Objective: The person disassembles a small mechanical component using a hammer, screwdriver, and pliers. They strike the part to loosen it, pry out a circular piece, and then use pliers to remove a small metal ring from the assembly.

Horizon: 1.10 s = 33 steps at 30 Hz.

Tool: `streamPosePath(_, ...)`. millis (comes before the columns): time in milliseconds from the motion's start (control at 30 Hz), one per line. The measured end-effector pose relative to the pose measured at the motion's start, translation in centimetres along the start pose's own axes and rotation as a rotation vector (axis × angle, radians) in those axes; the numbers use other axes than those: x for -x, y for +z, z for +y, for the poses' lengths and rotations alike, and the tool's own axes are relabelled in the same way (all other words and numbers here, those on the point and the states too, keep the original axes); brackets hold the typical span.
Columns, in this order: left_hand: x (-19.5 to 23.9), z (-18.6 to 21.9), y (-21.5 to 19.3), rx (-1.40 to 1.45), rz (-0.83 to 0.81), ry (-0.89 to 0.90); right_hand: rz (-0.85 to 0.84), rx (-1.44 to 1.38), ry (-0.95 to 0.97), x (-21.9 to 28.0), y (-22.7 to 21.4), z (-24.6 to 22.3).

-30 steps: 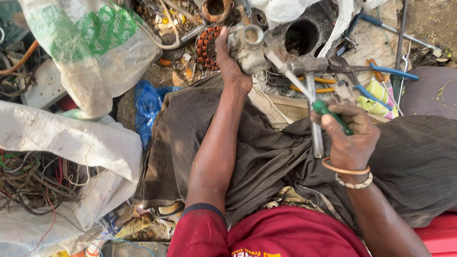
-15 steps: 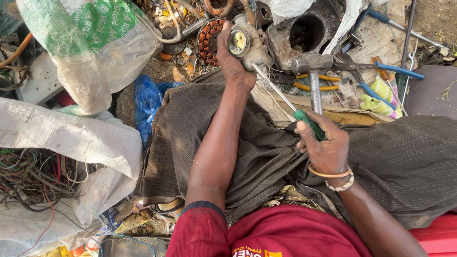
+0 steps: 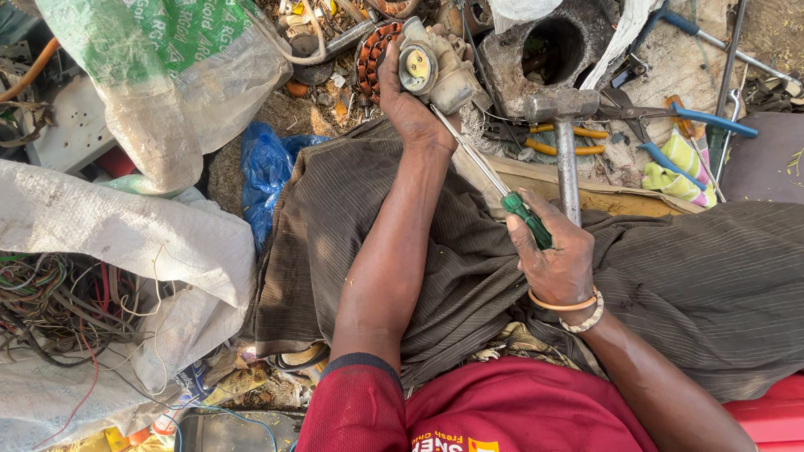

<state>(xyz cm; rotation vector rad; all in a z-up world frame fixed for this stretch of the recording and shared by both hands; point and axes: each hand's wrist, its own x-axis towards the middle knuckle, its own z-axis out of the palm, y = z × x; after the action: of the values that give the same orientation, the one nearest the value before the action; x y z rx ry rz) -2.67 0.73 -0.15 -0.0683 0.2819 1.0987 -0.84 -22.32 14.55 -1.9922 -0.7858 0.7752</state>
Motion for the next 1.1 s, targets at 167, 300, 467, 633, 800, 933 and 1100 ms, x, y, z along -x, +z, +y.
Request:
streamPosePath(167, 0.2, 0.0, 0.1, -0.051, 0.055, 0.002, 0.008, 0.063, -0.024, -0.1, 0.2, -0.4)
streamPosePath(300, -0.2, 0.1, -0.3, -0.014, 0.012, -0.006, 0.012, 0.048, -0.002, -0.2, 0.6, -0.4)
streamPosePath(467, -0.2, -0.1, -1.1, -0.08, 0.053, 0.051, -0.12, -0.378, 0.383, -1.1, 0.1, -0.2)
streamPosePath(633, -0.6, -0.5, -1.4, -0.064, 0.059, 0.044, -0.381, -1.191, 0.815, -3.3, -0.7, 0.3)
streamPosePath(800, -0.9, -0.7, -1.7, -0.062, 0.017, 0.074, -0.258, -0.967, 0.704, -3.5, 0.3, 1.1)
streamPosePath(933, -1.5, -0.8, -2.0, -0.15, 0.072, 0.159, -0.045, -0.4, 0.302, -2.6, 2.0, 1.4)
streamPosePath(1100, -1.9, -1.3, -1.8, -0.269, 0.147, 0.115, 0.145, 0.62, -0.491, -4.0, 0.7, 1.2)
